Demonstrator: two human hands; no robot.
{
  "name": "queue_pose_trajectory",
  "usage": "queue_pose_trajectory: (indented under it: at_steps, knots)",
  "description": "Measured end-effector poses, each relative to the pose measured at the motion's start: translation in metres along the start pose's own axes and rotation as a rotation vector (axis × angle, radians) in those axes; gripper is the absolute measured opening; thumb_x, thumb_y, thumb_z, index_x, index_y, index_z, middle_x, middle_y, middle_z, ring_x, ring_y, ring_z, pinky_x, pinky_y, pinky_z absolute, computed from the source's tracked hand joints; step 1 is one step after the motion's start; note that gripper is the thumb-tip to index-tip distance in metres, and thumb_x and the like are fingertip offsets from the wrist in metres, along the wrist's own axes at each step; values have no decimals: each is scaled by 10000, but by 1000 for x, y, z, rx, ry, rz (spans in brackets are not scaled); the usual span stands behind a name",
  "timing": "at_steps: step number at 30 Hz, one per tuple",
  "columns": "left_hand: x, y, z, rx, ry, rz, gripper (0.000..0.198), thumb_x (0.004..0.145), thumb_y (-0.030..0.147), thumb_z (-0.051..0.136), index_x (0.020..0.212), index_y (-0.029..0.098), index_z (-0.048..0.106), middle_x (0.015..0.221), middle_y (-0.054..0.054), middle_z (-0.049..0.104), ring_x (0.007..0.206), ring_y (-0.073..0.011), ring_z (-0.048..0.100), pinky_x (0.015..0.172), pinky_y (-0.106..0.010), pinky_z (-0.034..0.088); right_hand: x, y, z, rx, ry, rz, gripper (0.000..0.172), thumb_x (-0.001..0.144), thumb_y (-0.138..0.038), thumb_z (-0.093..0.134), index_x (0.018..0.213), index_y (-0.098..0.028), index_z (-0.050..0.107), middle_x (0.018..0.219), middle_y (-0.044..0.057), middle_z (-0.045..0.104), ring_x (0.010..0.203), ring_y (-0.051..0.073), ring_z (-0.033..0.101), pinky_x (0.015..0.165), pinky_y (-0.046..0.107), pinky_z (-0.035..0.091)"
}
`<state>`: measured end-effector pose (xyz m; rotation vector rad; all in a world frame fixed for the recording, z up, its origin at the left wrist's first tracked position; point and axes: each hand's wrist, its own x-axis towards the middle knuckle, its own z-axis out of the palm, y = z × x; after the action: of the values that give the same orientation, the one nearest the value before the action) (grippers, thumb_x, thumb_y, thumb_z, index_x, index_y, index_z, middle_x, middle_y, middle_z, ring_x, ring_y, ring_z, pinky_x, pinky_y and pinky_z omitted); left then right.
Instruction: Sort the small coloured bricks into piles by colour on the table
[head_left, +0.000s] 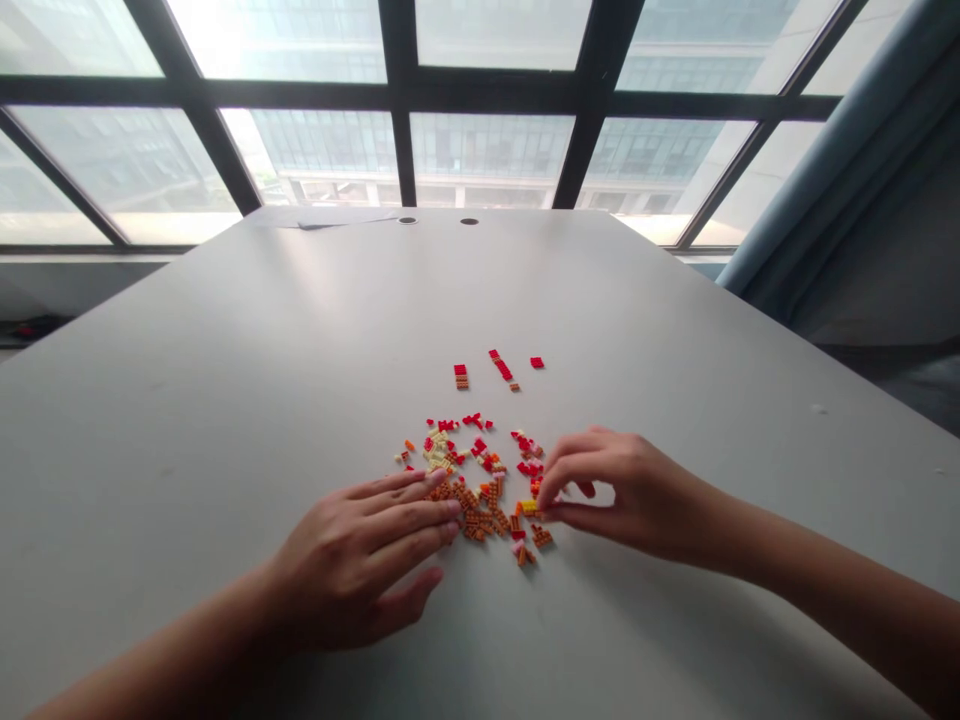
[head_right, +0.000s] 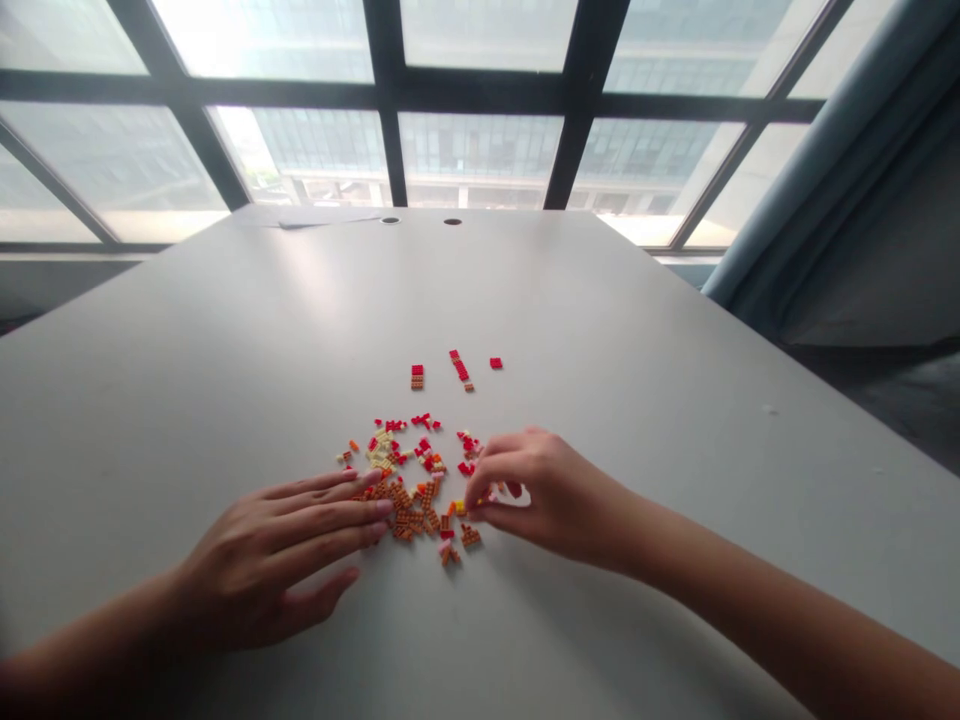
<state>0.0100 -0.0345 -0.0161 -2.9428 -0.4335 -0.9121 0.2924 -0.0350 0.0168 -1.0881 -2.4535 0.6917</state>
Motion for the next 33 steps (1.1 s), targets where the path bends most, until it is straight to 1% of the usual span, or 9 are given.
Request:
queue_pose_trajectory:
  at_steps: [4,9,13,16,18,21,26,29,33]
  knots:
    - [0,-1,0,1,1,6,266,803,174,592,1060,119,638,1070,-82,718,1065,-191,647,1030,-320,474,-14,-6,10,-66,-58,-20,65,838,-236,633,841,-233,697,861,29,684,757,129,617,750,267,418]
    - [0,-2,0,3,5,12,257,801,167,592,1046,107,643,1066,-92,718,1121,-203,614,1034,-313,470,-15,-1,17,-85,-58,16,104,866,-247,588,851,-223,688,893,41,680,781,142,617,746,272,408]
    - [0,-1,1,8,-7,7,269,798,169,600,1056,107,641,1082,-89,713,1150,-209,595,1042,-318,464,-16,-3,16,-75,-73,3,129,886,-252,558,850,-215,677,882,41,689,765,135,619,746,269,411]
    - [-1,0,0,9,-6,5,274,795,167,604,1061,109,638,1089,-82,711,1156,-209,590,1042,-318,465,-13,-6,11,-93,-72,-36,154,901,-269,543,855,-213,679,872,45,698,757,136,628,747,270,423]
    - [-1,0,0,9,-5,7,269,798,173,602,1057,111,639,1084,-80,713,1152,-205,593,1045,-316,460,-7,-7,6,-114,-14,-53,151,900,-265,543,861,-207,676,856,45,702,753,139,635,740,267,442]
    - [-1,0,0,13,-8,8,262,804,185,601,1053,113,641,1080,-85,714,1139,-203,602,1043,-316,460,9,-4,1,-106,128,-47,121,885,-226,554,871,-194,670,837,39,714,744,136,652,718,245,485]
    - [0,0,0,-1,-8,1,261,808,186,593,1052,110,643,1078,-97,713,1127,-213,611,1023,-325,481,30,5,2,-74,287,-4,104,823,-146,598,872,-198,675,853,13,739,763,134,689,725,223,527]
    - [0,0,0,-7,1,0,258,809,185,589,1048,104,642,1077,-101,713,1100,-210,628,1022,-326,482,35,11,6,-93,341,42,116,788,-126,635,876,-193,670,840,4,744,752,138,699,725,225,536]
    - [0,1,0,-5,5,-6,250,813,186,585,1045,112,642,1069,-98,717,1082,-202,638,1021,-323,483,46,21,11,-96,341,74,184,781,-102,644,944,-186,662,854,2,751,768,141,708,733,229,539]
